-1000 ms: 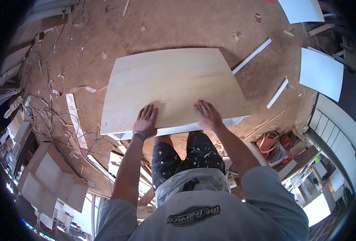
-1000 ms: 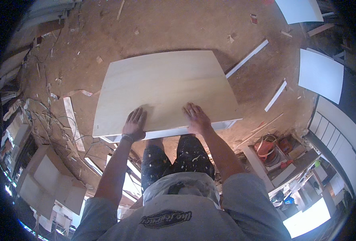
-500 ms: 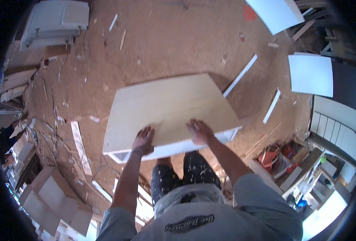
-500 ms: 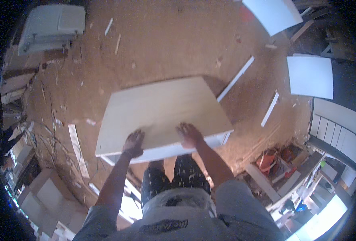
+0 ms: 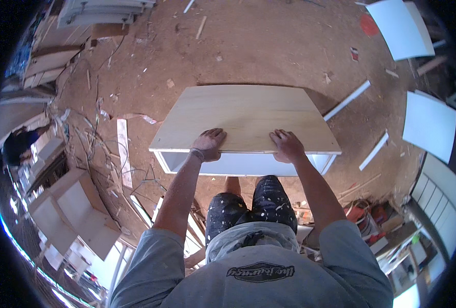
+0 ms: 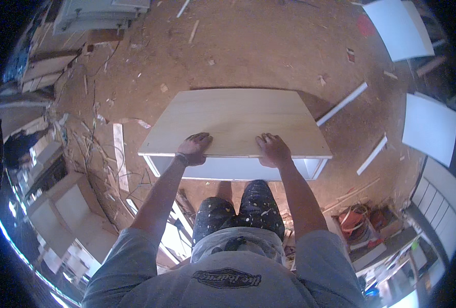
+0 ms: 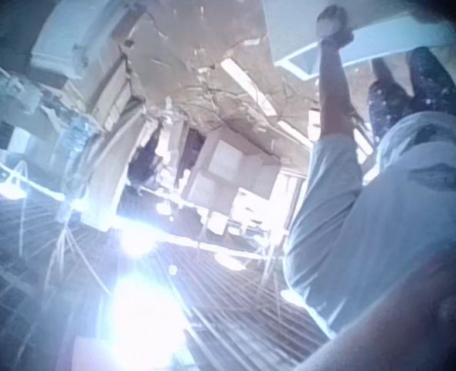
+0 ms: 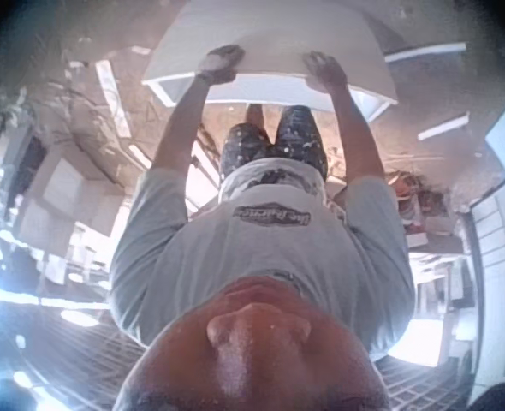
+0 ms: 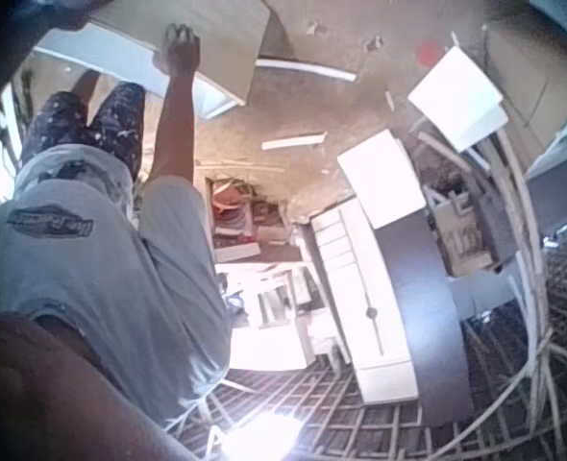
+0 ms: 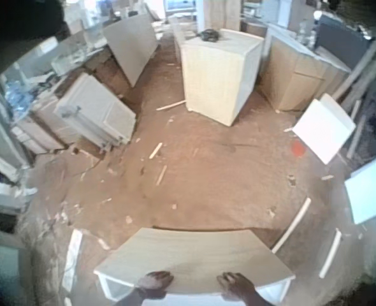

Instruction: The person assembles a wooden box by positioning a plywood panel onto a rectangular wooden frame and securing it with a pneumatic nail gun and a hammer.

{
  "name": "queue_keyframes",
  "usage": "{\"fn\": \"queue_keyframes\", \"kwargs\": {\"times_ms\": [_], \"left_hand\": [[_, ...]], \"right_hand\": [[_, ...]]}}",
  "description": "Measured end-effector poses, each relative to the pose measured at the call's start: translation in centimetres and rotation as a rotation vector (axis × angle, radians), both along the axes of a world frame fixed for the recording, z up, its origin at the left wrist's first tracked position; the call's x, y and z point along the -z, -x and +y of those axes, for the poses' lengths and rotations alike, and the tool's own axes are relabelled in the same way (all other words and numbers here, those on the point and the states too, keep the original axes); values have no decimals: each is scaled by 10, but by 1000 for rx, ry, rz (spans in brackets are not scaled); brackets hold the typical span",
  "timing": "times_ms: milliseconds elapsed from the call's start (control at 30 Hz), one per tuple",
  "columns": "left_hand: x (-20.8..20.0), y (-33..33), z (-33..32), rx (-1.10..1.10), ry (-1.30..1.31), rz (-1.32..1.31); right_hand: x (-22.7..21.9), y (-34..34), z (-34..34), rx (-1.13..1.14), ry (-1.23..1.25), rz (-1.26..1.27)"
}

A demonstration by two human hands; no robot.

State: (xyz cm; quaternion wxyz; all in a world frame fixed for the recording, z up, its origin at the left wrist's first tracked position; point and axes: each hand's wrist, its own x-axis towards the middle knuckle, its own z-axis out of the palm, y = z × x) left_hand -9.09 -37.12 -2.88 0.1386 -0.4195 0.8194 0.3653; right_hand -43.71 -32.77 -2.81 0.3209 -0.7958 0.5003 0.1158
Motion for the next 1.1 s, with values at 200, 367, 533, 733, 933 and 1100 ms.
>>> {"fn": "queue_keyframes", "kwargs": {"times_ms": [200, 367, 533, 733, 933, 1100], "left_hand": [[-11, -1, -22, -36, 57, -9], [-20, -1, -60, -43, 38, -88], [-15, 14, -155, -161, 61, -157], [1, 17, -215, -140, -13, -255], [5, 16, -216, -100, -27, -258], [10, 16, -173, -302, 382, -178]], "right_hand": [[1, 0, -23, 23, -3, -68], [1, -5, -63, 58, 4, -41], [6, -1, -163, 64, -13, 103], [21, 1, -221, 35, 61, 31], [14, -4, -226, 8, 16, 33], [20, -11, -223, 7, 1, -2]]}}
